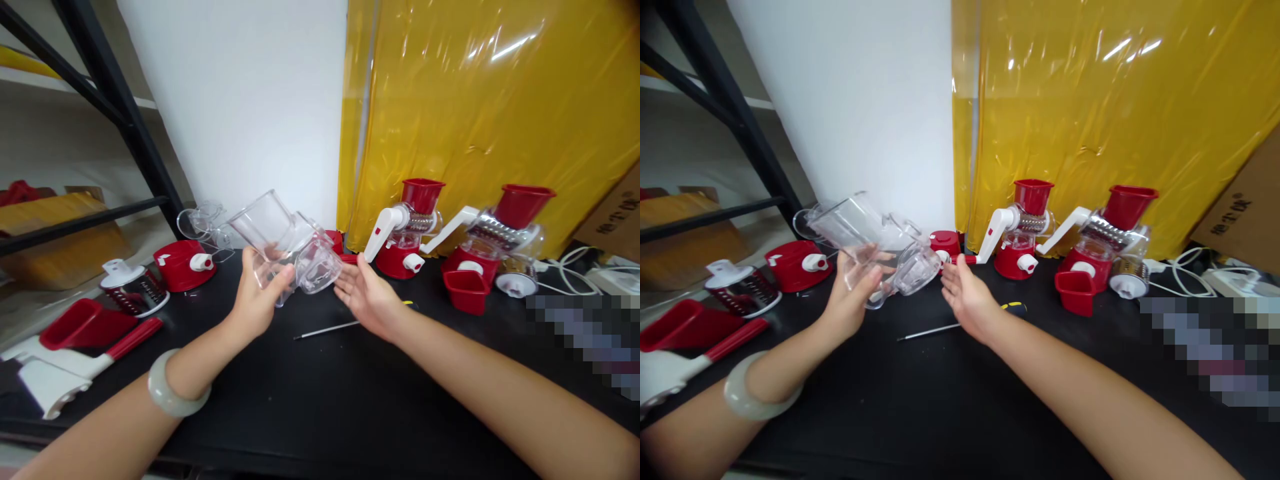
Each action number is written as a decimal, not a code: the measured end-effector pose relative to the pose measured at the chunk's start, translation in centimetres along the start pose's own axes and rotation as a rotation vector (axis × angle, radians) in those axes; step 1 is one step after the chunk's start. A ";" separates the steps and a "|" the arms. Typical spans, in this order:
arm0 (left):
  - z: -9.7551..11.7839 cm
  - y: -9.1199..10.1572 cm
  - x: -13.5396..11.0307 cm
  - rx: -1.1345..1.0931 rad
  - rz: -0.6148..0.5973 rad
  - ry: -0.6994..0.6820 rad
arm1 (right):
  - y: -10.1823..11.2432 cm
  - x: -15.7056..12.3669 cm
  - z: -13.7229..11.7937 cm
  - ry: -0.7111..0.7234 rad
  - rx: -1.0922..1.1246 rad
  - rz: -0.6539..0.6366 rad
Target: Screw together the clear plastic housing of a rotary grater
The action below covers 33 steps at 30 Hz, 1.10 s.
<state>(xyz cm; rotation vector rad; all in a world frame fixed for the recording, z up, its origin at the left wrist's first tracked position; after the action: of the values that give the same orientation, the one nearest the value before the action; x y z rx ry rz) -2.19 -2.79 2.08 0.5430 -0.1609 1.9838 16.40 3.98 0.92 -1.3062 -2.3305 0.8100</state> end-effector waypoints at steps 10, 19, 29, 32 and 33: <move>1.1 1.5 2.1 -0.348 -0.114 0.522 | 7.5 -3.1 -7.3 0.143 -1.532 -0.336; 0.8 1.5 2.0 -0.430 -0.134 0.640 | 10.9 -4.1 -5.4 0.405 -1.662 -0.348; -0.6 0.3 1.0 -0.369 0.055 0.335 | 13.3 -4.6 -7.8 0.796 -1.698 -0.075; -0.7 0.0 0.6 -0.389 0.072 0.339 | 13.4 -4.5 -7.5 0.793 -1.726 -0.098; -0.8 -0.1 0.5 -0.397 0.077 0.348 | 13.5 -4.4 -7.4 0.790 -1.723 -0.095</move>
<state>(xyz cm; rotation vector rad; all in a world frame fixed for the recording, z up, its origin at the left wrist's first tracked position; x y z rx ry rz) -2.50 -2.08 1.60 -0.0658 -0.3515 2.0173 31.63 8.02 -1.98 -1.4005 -1.9760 -1.8358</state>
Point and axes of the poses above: each hand's wrist, its own x-axis towards the middle knuckle, its own y-axis out of the back of the hand, z = x × y, the point moved 1 cm from there along x, towards the middle knuckle, and after that the axes turned 15 degrees about x, right-handed, at the moved point
